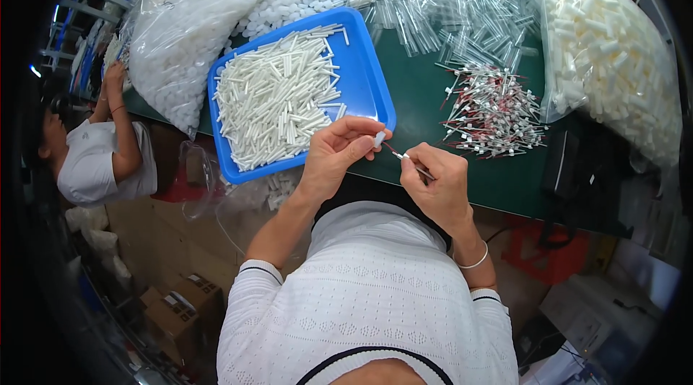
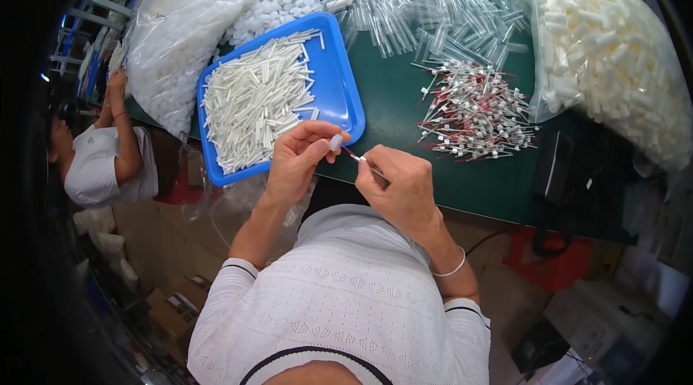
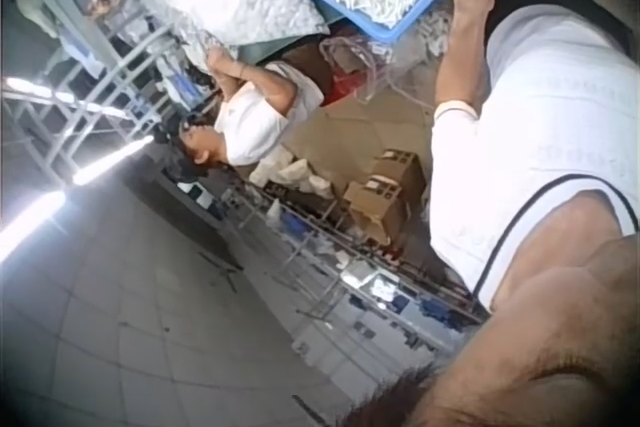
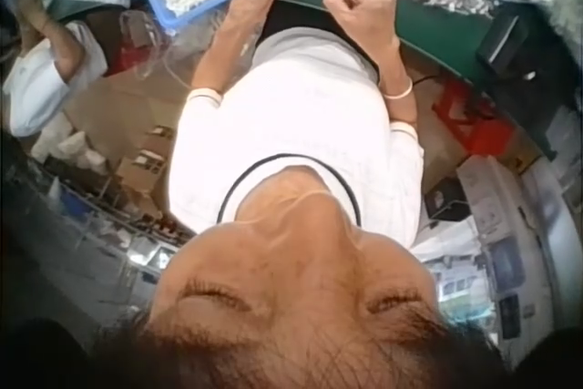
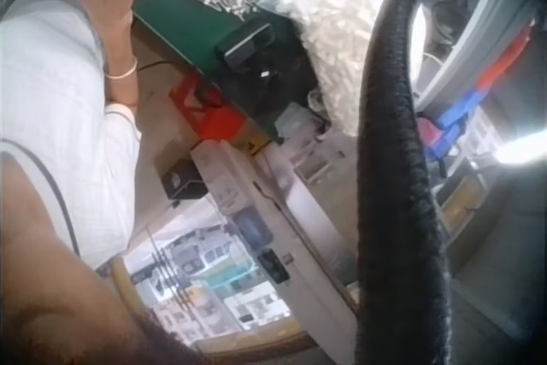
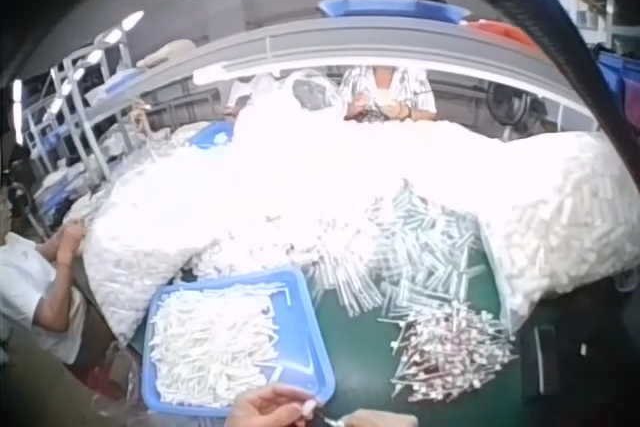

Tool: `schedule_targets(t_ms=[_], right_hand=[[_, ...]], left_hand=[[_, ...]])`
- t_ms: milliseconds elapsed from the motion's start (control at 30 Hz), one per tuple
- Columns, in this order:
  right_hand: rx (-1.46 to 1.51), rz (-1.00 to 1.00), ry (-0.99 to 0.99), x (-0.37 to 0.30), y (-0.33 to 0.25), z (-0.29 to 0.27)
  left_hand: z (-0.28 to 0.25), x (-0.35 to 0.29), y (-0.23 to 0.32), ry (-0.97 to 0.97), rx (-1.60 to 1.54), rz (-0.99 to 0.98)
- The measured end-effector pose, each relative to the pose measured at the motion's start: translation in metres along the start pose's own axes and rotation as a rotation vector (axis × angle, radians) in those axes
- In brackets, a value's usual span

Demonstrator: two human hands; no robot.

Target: Assembling small white plastic components by inserting thin rods into cylindrical caps at a factory workbench.

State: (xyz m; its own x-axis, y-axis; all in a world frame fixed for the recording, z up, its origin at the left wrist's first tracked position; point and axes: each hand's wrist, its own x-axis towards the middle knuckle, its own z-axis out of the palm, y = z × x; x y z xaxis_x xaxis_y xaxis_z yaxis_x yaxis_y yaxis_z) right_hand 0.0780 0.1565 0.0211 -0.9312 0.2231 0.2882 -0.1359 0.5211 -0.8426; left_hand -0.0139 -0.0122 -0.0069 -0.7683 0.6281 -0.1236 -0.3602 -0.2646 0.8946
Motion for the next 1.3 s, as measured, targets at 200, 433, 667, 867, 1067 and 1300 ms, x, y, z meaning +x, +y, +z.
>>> schedule_targets(t_ms=[200, 433, 667, 867, 1067, 1300], right_hand=[[-0.013, 0.002, 0.009, 0.001, 0.001, 0.002], [0.021, -0.027, 0.017, 0.001, 0.006, 0.005], [0.085, 0.016, 0.046, -0.002, 0.009, 0.010], [0.028, 0.019, 0.000, 0.000, 0.004, 0.009], [0.087, -0.077, 0.019, 0.003, 0.008, 0.020], [0.228, -0.037, 0.076, -0.010, 0.023, 0.040]], left_hand=[[-0.001, 0.001, 0.000, -0.011, 0.002, 0.006], [-0.003, 0.001, -0.005, 0.002, -0.070, 0.014], [-0.001, 0.001, -0.007, -0.006, -0.116, -0.014], [0.003, -0.002, -0.005, 0.016, -0.105, -0.013], [0.006, -0.003, -0.018, -0.017, -0.204, -0.032], [0.013, -0.002, -0.033, -0.017, -0.106, 0.234]])
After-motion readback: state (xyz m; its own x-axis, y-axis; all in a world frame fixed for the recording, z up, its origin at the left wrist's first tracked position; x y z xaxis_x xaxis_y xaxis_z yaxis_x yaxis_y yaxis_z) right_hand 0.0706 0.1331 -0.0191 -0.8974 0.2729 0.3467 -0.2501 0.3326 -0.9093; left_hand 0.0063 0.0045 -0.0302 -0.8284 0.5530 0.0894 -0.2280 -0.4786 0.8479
